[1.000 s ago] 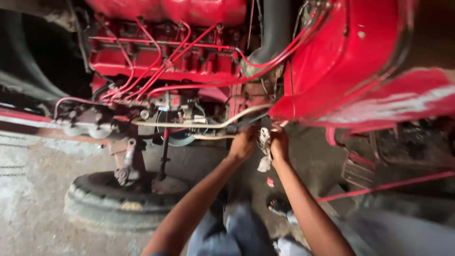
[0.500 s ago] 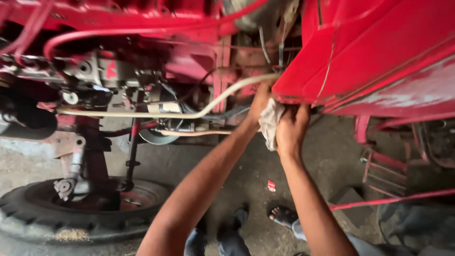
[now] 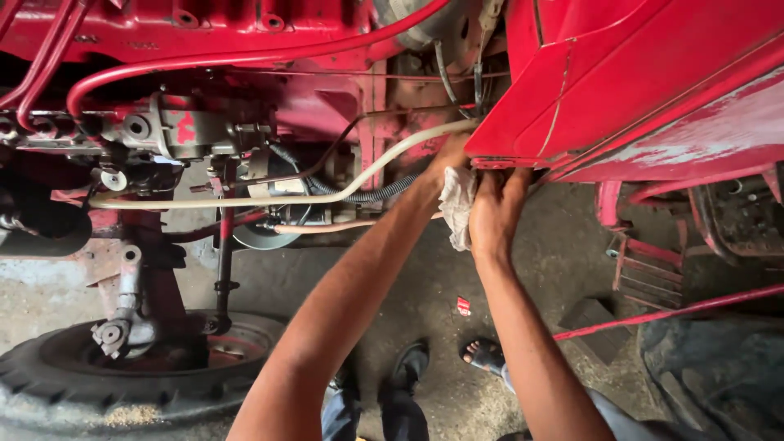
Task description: Repairing and maintaining tractor engine components such as fuel system bolts and hoses using open-end wrenches.
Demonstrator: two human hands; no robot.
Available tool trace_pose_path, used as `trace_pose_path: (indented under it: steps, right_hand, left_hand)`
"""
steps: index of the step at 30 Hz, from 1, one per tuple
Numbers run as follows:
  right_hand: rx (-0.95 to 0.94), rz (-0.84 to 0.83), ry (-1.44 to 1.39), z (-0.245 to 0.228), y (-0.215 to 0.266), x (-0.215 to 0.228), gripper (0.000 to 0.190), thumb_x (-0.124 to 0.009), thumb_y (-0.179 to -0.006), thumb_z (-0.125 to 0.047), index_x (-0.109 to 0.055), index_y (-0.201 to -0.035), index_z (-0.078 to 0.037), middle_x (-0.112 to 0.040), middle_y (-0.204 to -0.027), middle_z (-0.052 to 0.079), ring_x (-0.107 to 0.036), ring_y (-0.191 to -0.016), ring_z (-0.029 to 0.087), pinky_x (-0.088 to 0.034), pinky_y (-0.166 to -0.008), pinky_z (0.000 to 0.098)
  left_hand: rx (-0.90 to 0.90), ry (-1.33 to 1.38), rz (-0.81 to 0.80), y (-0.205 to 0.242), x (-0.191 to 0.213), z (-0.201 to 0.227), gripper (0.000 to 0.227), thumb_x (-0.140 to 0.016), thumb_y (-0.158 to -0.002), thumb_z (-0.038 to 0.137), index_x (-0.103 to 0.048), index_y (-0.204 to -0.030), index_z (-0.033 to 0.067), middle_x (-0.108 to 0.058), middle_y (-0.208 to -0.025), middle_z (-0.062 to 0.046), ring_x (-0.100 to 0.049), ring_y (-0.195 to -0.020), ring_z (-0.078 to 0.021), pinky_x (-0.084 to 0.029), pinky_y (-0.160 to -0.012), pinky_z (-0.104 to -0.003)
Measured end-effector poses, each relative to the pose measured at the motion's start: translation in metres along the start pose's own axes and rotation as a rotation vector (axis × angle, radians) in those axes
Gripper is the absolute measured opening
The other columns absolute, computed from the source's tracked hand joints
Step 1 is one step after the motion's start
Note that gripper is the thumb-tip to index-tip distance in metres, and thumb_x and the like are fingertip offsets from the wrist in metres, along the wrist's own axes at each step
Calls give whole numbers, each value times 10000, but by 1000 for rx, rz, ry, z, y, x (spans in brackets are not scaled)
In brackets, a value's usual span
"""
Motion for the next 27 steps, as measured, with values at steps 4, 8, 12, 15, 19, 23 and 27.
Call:
trace_pose_path:
  steps: [4,8,12,15,19,23,27]
  right_hand:
    - [-58,0,18,-8,5,1,422,-527,-1046,12,-402,-1449,19,-593,-1340,141,-589,-1216,206,-475,-1052,347]
    - [-117,-6,25,-11,6,1,389,-543,-1053,15,-439,-1428,26,-614,-1260,123,-595,-1114,188,-498,-977,335]
    - [-122,-6,-4,-12,5,2,394,-531,-1045,12,-430,-1426,17,-614,-1240,104,-599,-1101,173,-504,-973,332]
    - [-103,-18,9,-11,4,2,429,-550,-1021,23,-405,-1424,12,-606,-1263,96,-594,-1132,162,-493,-975,323]
    - [-105,-1,75,8,3,7,339,-553,-1055,-19,-485,-1383,33,-595,-1273,127,-576,-1145,189,-486,-1011,343]
    - [-43,41,169,11,-1,1,329,-560,-1060,-48,-514,-1374,37,-536,-1405,151,-510,-1301,228,-406,-1130,370]
    - [-57,74,218,31,-1,7,331,-551,-1065,-40,-520,-1386,34,-531,-1437,159,-500,-1347,249,-375,-1170,382]
  left_hand:
    - [62,360,27,-10,-7,-22,348,-687,-892,251,-726,-1111,-17,-768,-981,-93,-678,-850,-129,-562,-710,-331]
    - [145,103,-124,-16,2,-31,305,-678,-891,248,-771,-1028,-9,-790,-928,-103,-699,-820,-140,-568,-717,-316]
    - [271,453,6,17,12,39,326,-675,-876,188,-743,-1136,4,-771,-1007,-84,-695,-855,-142,-565,-747,-314]
    - [-162,567,-56,33,27,94,316,-626,-1011,187,-659,-1241,-27,-749,-1111,-76,-687,-996,-114,-582,-903,-300]
    - [-376,180,-107,36,45,114,327,-653,-1000,167,-627,-1291,20,-722,-1217,-102,-701,-1096,-208,-573,-939,-345]
    - [-393,-200,-106,25,51,116,303,-669,-957,278,-647,-1200,97,-768,-1060,-134,-740,-1041,-364,-572,-852,-431]
    - [-288,-326,-47,34,49,139,330,-652,-940,330,-631,-1163,89,-735,-1040,-170,-720,-985,-390,-545,-773,-478]
Point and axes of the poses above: each hand's wrist, its own y-axis away from the middle knuckle, its own x-axis out of the back of the hand, z = x × y, the point moved 1 cm from there along -y, towards the middle knuckle
